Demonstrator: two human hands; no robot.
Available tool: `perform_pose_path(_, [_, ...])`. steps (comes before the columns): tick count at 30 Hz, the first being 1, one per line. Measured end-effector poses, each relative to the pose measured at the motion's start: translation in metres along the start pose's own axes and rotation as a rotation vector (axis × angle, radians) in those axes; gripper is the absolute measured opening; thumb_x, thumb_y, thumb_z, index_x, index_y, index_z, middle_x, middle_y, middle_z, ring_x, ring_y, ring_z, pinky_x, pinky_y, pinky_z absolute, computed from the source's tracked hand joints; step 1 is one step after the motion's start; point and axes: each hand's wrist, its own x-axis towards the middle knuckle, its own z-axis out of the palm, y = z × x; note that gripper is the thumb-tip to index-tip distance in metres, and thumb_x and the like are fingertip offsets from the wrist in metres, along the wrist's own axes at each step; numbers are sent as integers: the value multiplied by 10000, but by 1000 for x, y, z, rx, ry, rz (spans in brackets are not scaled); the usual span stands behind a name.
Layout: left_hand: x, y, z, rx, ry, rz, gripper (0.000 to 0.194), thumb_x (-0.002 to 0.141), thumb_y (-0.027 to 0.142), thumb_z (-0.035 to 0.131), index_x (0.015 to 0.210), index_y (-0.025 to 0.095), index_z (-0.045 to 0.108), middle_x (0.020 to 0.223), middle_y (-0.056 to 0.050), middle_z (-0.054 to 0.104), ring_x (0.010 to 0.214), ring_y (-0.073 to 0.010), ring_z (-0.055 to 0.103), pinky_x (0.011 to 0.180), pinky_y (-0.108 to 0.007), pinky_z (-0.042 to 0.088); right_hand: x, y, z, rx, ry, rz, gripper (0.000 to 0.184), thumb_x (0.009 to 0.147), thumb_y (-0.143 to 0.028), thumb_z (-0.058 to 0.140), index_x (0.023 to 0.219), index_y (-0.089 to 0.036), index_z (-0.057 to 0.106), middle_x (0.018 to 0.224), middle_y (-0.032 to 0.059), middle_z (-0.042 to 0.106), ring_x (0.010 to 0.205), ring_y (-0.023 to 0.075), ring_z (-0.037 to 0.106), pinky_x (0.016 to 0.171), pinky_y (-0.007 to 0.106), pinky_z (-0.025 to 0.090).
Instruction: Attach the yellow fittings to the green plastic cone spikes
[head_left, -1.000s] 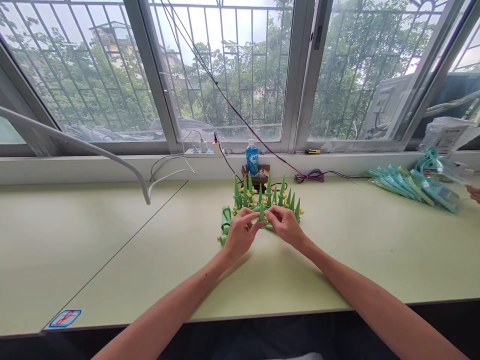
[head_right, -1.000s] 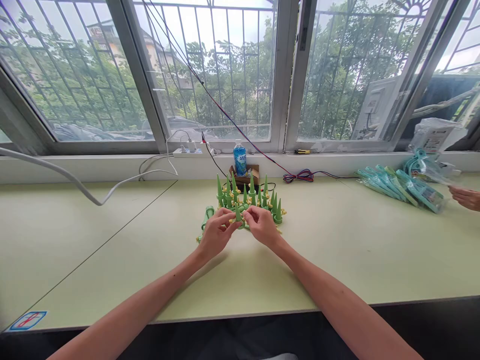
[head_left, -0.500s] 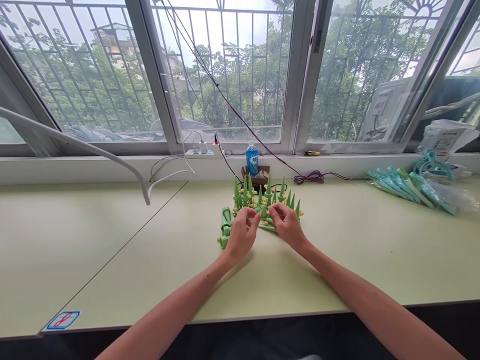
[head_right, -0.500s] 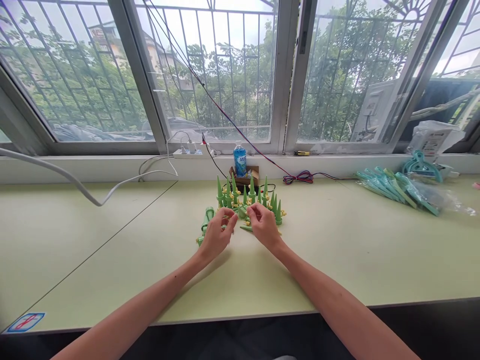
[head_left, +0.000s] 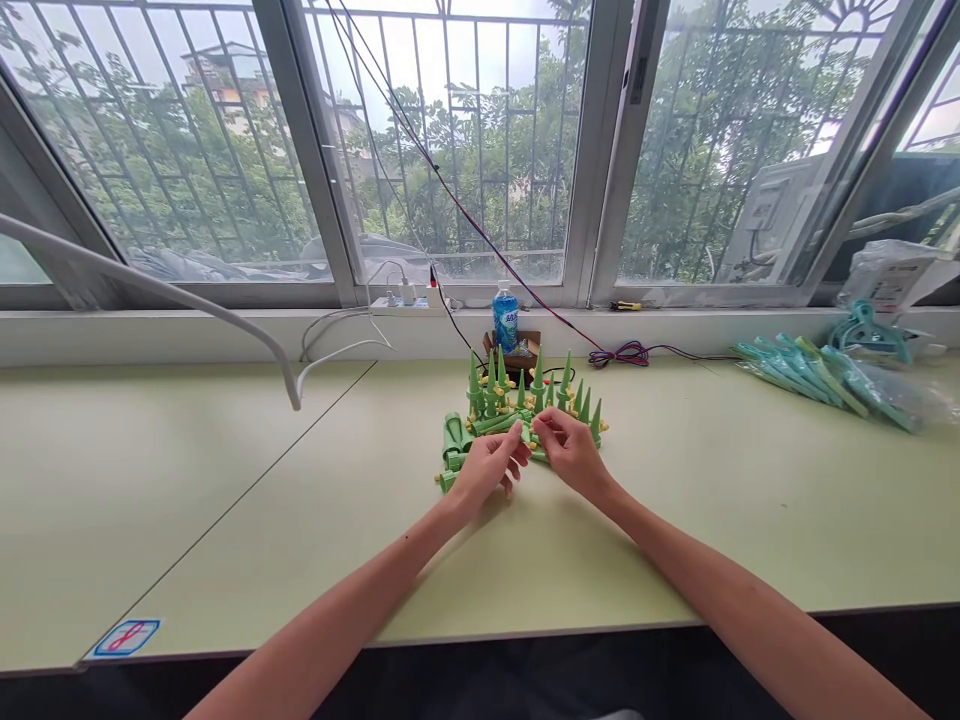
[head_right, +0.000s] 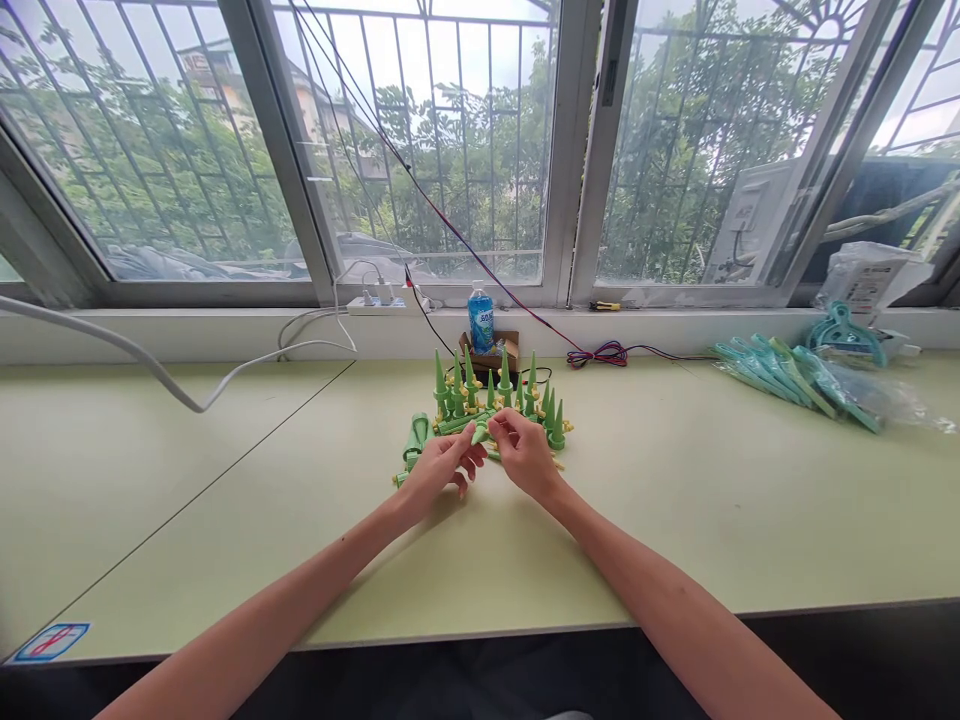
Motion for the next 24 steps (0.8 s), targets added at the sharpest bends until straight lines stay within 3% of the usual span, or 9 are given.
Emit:
perform_pose_path(8, [-1,-1,-2,-3,-28,43,560,786,680,509,740,132,617,776,-60,570,592,-111,507,394,-195,413,1,1,0,4,-7,1,306,896,-453,495,741,-190,519,631,-26,435,521,99,321,476,233,297])
perform_pose_path(17, [-5,0,-2,185,-6,172,438,806,590,554,723,160,558,649,-2,509,554,-113,502,407,-199,405,2,1,-3,17,-18,40,313,898,-434,502,706,-187,482,577,-47,371,492,87,297,443,228,243])
perform_pose_path(20, [-5,-1,-2,318,39,251,387,819,537,569,732,161,563,623,8,521,524,-101,485,437,-205,394,2,2,-3,20,-16,48,315,899,-430,501,699,-189,475,558,-53,352,473,83,296,433,227,232])
perform_pose_path(24, [-4,-4,-3,449,135,416,313,818,467,611,758,160,591,756,-19,573,631,-111,520,521,-213,426,3,3,-3,27,-18,41,310,902,-418,500,697,-186,483,566,-46,377,472,84,329,434,225,248])
